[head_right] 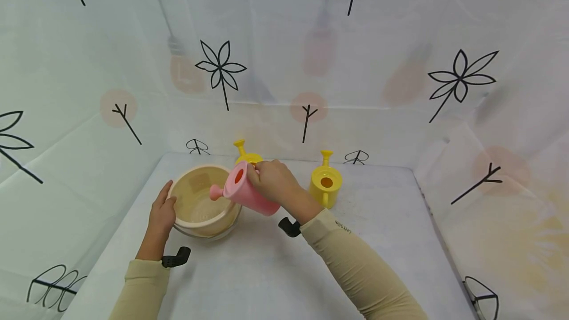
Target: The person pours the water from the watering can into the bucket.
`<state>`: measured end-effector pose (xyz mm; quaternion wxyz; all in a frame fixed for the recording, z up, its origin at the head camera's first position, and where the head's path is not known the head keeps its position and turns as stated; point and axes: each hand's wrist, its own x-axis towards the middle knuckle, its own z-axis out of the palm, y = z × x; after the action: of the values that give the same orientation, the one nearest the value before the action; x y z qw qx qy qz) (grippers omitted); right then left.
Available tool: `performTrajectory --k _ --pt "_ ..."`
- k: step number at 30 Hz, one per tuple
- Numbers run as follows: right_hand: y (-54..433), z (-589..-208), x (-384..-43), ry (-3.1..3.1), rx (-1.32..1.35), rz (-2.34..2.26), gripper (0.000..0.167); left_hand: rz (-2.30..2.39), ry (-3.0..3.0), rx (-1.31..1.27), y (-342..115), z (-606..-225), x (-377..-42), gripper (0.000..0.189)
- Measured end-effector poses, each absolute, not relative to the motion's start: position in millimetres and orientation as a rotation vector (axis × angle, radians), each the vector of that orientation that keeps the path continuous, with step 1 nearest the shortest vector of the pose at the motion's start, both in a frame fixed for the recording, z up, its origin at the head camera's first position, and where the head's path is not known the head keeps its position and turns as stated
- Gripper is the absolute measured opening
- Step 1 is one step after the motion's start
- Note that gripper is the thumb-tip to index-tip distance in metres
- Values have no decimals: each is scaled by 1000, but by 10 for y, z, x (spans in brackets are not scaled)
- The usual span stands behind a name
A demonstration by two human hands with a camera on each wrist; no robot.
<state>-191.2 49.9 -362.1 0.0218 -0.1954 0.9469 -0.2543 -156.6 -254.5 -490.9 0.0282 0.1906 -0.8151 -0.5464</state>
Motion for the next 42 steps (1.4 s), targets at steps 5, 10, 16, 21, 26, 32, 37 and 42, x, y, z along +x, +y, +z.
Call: performTrajectory --k 5,10,16,21,26,32,37,42 --pt "497 -3623 -1910 2942 -622 -786 41 -1685 -2520 596 -2547 -4908 -1564 54" --pt "492 -3626 -1905 2955 -635 -788 41 -1689 -2514 597 -2544 -4905 -1565 54" --pt "482 -3616 -1890 2963 -610 -767 41 -1687 -2508 591 -2546 -4913 -1569 54" --pt "474 -3609 -1883 2963 -605 -755 42 -1692 -2498 577 -2550 -4926 -1571 54" --pt "465 -3614 -1881 2965 -599 -750 41 -1697 -2496 575 -2555 -4940 -1569 54" --pt "446 -3601 -1885 2961 -579 -752 41 -1697 -2503 584 -2559 -4923 -1574 54" --pt "432 -3587 -1890 2956 -571 -755 40 -1709 -2513 581 -2566 -4911 -1583 54" --pt "423 -3571 -1891 2957 -574 -759 41 -1719 -2506 582 -2565 -4898 -1590 54"
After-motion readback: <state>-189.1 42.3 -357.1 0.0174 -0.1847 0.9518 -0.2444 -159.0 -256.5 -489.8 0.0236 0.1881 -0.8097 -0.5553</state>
